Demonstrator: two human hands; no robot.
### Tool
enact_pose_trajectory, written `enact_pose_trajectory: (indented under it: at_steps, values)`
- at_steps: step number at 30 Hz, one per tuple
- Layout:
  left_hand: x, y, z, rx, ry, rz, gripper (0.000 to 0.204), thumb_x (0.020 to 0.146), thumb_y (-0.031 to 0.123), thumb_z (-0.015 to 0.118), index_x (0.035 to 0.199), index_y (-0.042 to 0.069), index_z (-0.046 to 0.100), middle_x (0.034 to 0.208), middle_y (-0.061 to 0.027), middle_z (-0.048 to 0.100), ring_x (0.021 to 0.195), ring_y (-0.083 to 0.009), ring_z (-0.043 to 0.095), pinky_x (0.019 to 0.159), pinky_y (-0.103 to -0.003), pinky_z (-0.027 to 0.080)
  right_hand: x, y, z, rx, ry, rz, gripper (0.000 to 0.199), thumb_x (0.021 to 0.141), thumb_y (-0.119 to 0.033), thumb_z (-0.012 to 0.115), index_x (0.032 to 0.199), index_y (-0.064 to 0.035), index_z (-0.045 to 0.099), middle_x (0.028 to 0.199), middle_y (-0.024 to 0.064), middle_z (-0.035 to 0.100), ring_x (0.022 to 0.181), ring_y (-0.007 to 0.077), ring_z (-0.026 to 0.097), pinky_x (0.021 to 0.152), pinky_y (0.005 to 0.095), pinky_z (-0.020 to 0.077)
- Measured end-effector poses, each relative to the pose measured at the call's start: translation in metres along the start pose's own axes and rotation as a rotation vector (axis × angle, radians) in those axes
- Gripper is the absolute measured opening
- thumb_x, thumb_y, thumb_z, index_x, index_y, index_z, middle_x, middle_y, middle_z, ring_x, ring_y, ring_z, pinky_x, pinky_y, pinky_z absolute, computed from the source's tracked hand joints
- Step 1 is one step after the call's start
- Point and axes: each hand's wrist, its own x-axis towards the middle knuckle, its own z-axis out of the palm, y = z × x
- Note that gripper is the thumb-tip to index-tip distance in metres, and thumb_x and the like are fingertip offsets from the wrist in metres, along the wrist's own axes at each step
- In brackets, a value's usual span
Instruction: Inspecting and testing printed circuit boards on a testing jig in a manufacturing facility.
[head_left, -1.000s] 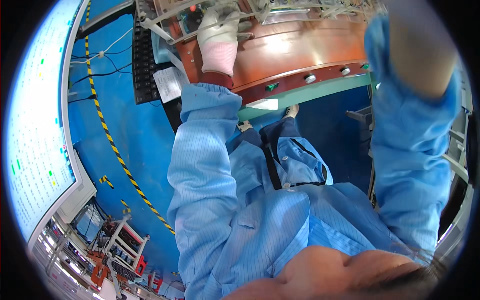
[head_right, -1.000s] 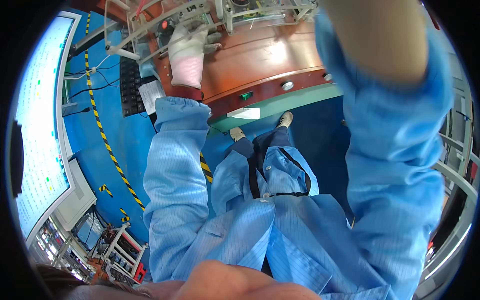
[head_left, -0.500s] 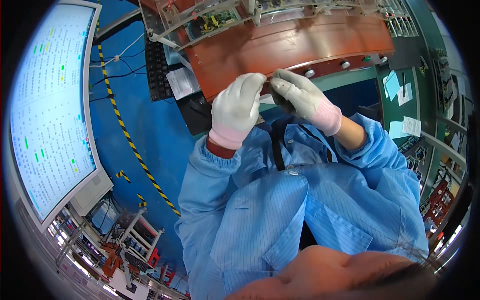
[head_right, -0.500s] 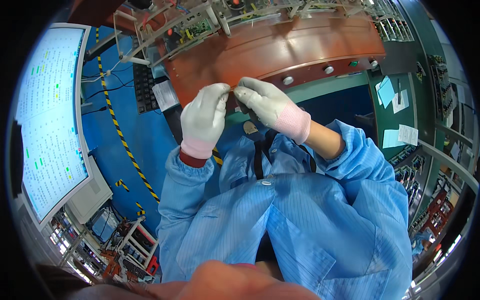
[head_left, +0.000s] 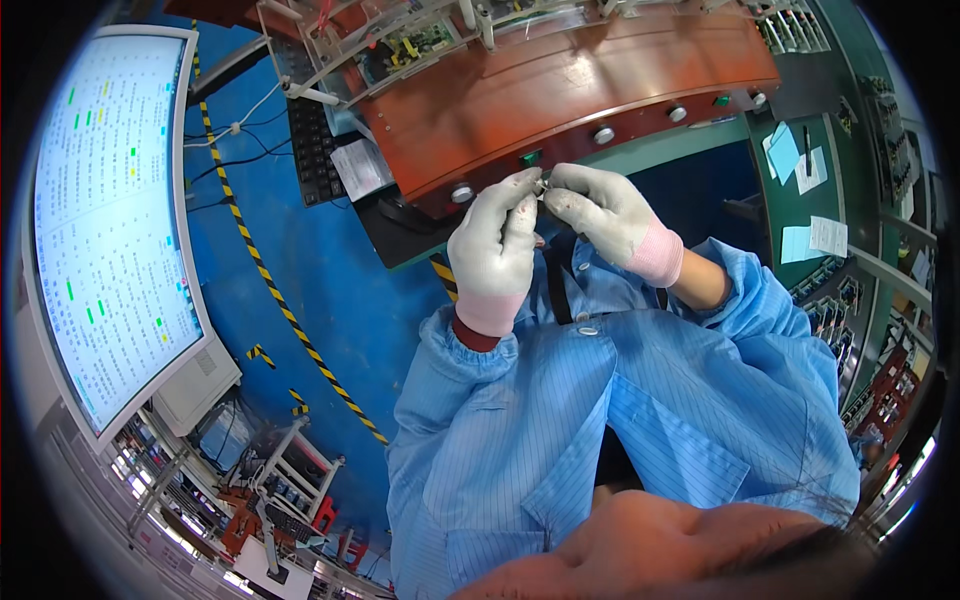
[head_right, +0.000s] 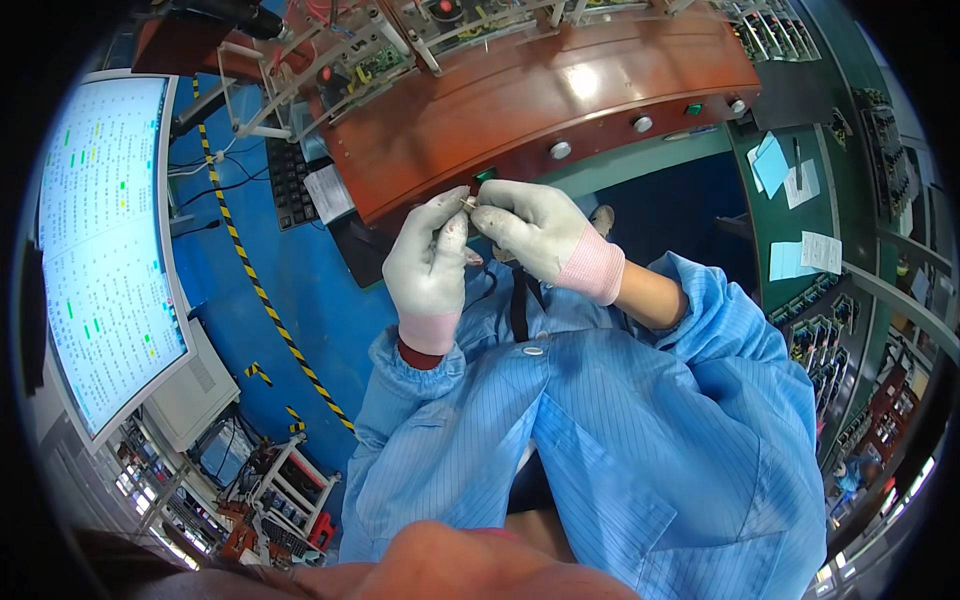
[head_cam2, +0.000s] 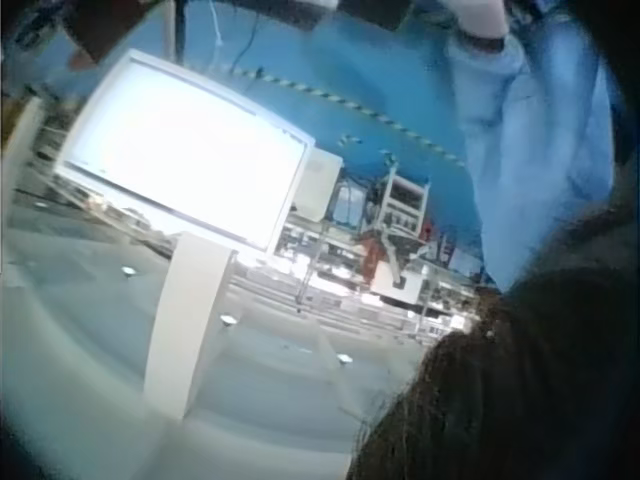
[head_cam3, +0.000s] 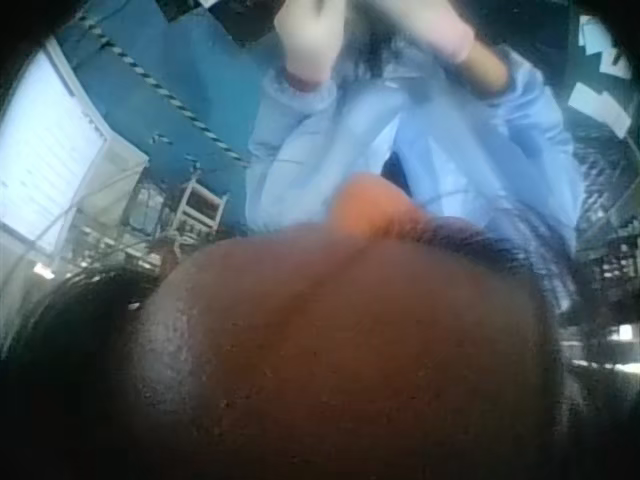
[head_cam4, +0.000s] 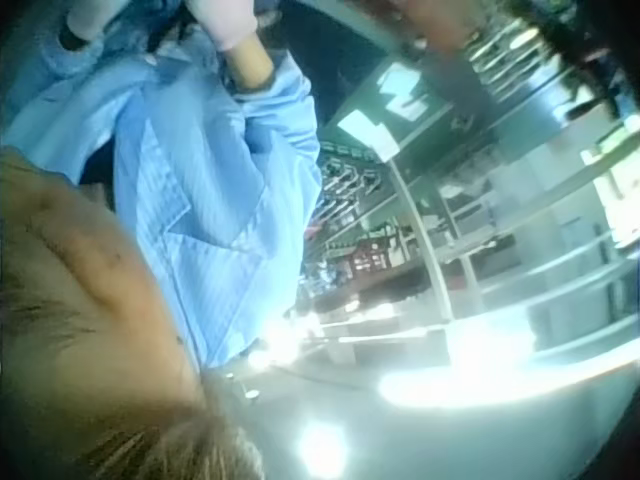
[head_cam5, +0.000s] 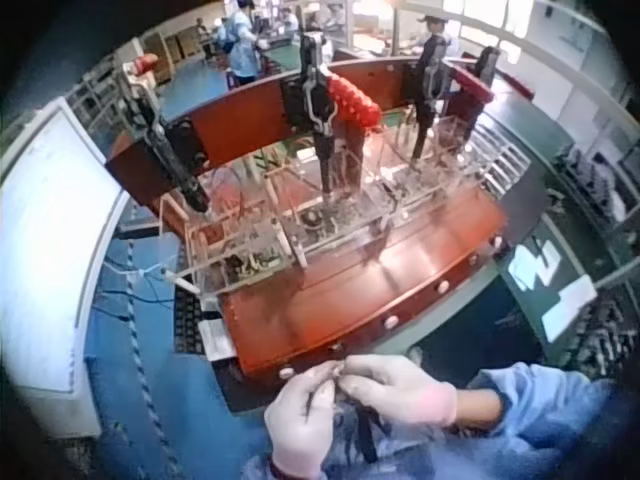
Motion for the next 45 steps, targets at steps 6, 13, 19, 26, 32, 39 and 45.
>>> enact_pose_trajectory:
  at_steps: [6,13,19,26,32,39,45]
  values:
    - [0.005,0.002,-0.007,-0.007,-0.053,0.069,0.022,0.094,0.007,0.059,0.115,-0.001,0.063,0.105,-0.0106,0.068,0.079,-0.0126,0.062,0.062,-0.021,0.050,-0.007,-0.011,-0.002,0.018,-0.026,0.058,0.020,0.097,-0.020,0.052,0.094,-0.0013,0.060,0.075,0.0033,0.055,0.066,0.0094,0.048,0.060,0.0222,0.0412]
    - [0.009,0.003,-0.011,0.212,-0.099,0.258,0.018,0.086,0.001,0.064,0.104,0.001,0.065,0.094,-0.0088,0.069,0.067,-0.0176,0.060,0.062,-0.028,0.050,-0.017,-0.018,-0.007,0.101,-0.106,0.124,0.022,0.097,-0.022,0.052,0.094,-0.0016,0.060,0.075,0.0031,0.055,0.066,0.0088,0.048,0.059,0.0210,0.0389]
    - [0.005,0.007,-0.009,0.226,-0.071,0.341,0.019,0.083,0.002,0.068,0.101,0.002,0.065,0.092,-0.0083,0.068,0.068,-0.0197,0.061,0.063,-0.030,0.051,-0.024,-0.018,-0.007,0.107,-0.075,0.142,0.026,0.095,-0.029,0.053,0.090,-0.0046,0.059,0.070,0.0013,0.052,0.057,0.0068,0.041,0.051,0.0188,0.0321]
    - [0.005,0.001,-0.008,0.393,-0.043,0.596,0.022,0.079,0.005,0.071,0.100,0.003,0.065,0.091,-0.0084,0.068,0.069,-0.0216,0.061,0.064,-0.031,0.052,-0.029,-0.020,-0.006,0.176,-0.085,0.179,0.031,0.095,-0.034,0.053,0.090,-0.0050,0.060,0.068,0.0010,0.053,0.050,0.0054,0.039,0.045,0.0173,0.0281]
    - [0.007,-0.002,-0.010,0.429,-0.031,0.690,0.024,0.076,0.005,0.073,0.100,0.004,0.066,0.091,-0.0086,0.068,0.070,-0.0226,0.062,0.064,-0.032,0.052,-0.029,-0.019,-0.006,0.168,-0.105,0.158,0.036,0.097,-0.039,0.053,0.091,-0.0044,0.061,0.066,0.0015,0.055,0.047,0.0050,0.041,0.041,0.0165,0.0278]
    - [0.006,-0.005,-0.011,0.424,-0.017,0.722,0.025,0.076,0.005,0.073,0.101,0.004,0.066,0.092,-0.0083,0.068,0.071,-0.0232,0.063,0.065,-0.032,0.052,-0.029,-0.015,-0.005,0.234,-0.142,0.149,0.039,0.097,-0.042,0.053,0.092,-0.0036,0.061,0.064,0.0020,0.055,0.045,0.0046,0.041,0.038,0.0155,0.0264]
    - [-0.001,0.000,-0.005,0.239,0.029,0.512,0.023,0.080,0.006,0.072,0.103,0.003,0.067,0.095,-0.0083,0.069,0.073,-0.0227,0.064,0.067,-0.031,0.053,-0.028,-0.012,-0.002,0.283,-0.140,0.140,0.039,0.097,-0.042,0.052,0.092,-0.0034,0.060,0.063,0.0018,0.054,0.043,0.0044,0.039,0.037,0.0155,0.0249]
